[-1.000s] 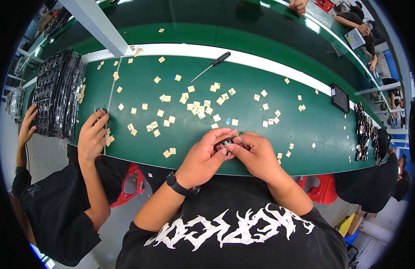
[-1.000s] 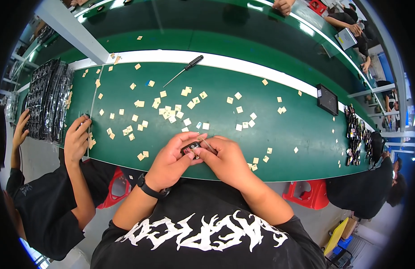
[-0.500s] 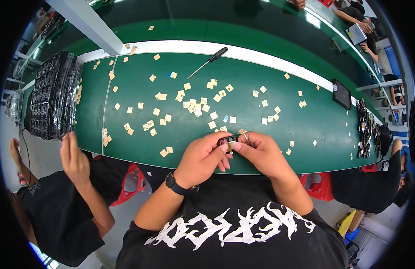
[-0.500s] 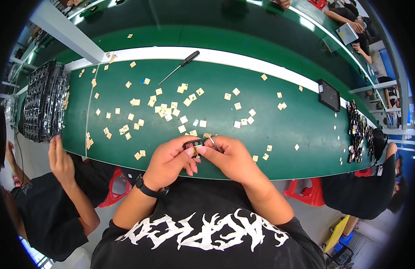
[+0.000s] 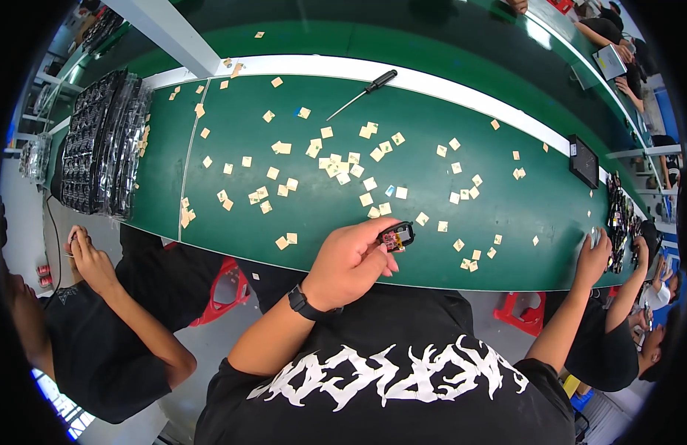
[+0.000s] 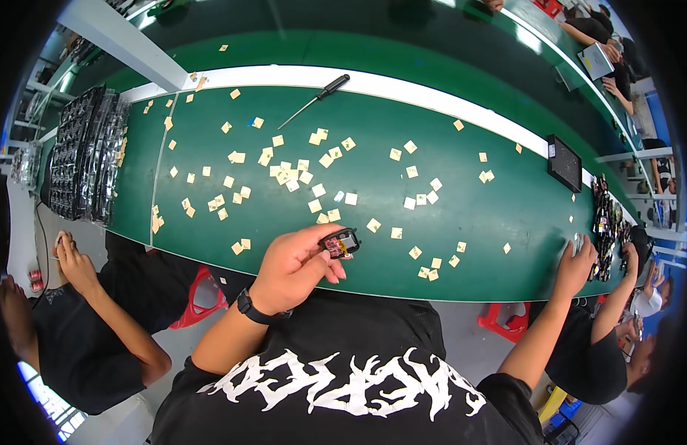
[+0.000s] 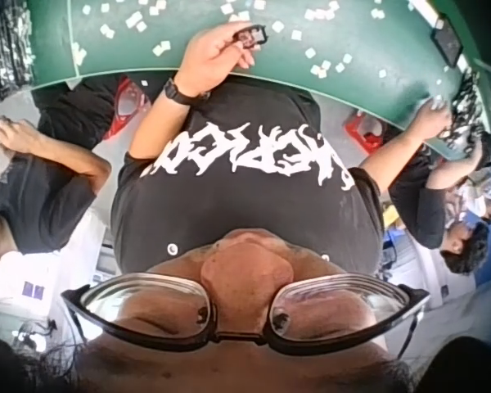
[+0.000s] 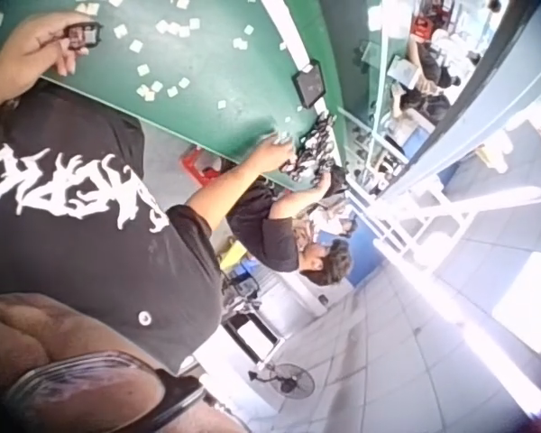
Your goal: Assembling and inspecting electronic components for smartwatches at a factory workstation.
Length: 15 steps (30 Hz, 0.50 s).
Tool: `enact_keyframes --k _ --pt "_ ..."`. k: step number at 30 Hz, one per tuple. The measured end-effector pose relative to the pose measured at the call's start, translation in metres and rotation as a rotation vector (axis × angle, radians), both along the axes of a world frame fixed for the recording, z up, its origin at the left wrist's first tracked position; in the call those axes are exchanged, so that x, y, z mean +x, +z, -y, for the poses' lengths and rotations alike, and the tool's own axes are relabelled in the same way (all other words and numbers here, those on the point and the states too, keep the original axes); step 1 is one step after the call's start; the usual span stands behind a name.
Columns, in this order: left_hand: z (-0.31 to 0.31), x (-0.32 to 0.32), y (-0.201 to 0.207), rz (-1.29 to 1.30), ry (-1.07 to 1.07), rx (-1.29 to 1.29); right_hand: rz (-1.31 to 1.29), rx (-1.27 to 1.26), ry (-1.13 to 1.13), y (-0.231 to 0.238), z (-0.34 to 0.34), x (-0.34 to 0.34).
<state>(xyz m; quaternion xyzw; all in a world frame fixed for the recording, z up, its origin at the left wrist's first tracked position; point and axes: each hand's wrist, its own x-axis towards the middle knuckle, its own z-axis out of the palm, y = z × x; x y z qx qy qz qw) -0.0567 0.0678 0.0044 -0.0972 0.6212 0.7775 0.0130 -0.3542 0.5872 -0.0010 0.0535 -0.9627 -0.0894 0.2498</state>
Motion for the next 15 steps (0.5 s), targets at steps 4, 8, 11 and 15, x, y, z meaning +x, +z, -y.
enact_keyframes --k 4,8,11,15 --pt "-0.003 0.001 0.001 -0.021 0.004 -0.105 0.066 0.096 -0.028 -0.011 -0.052 -0.024" --pt "-0.005 0.003 0.006 -0.021 0.001 -0.281 0.152 0.08 -0.085 -0.012 -0.071 -0.044" --pt "-0.007 0.007 0.007 0.013 0.097 -0.17 -0.055 0.055 0.053 -0.017 -0.076 -0.047" --pt "0.029 0.012 0.014 0.002 0.519 0.256 -0.158 0.009 0.027 -0.01 -0.072 -0.044"
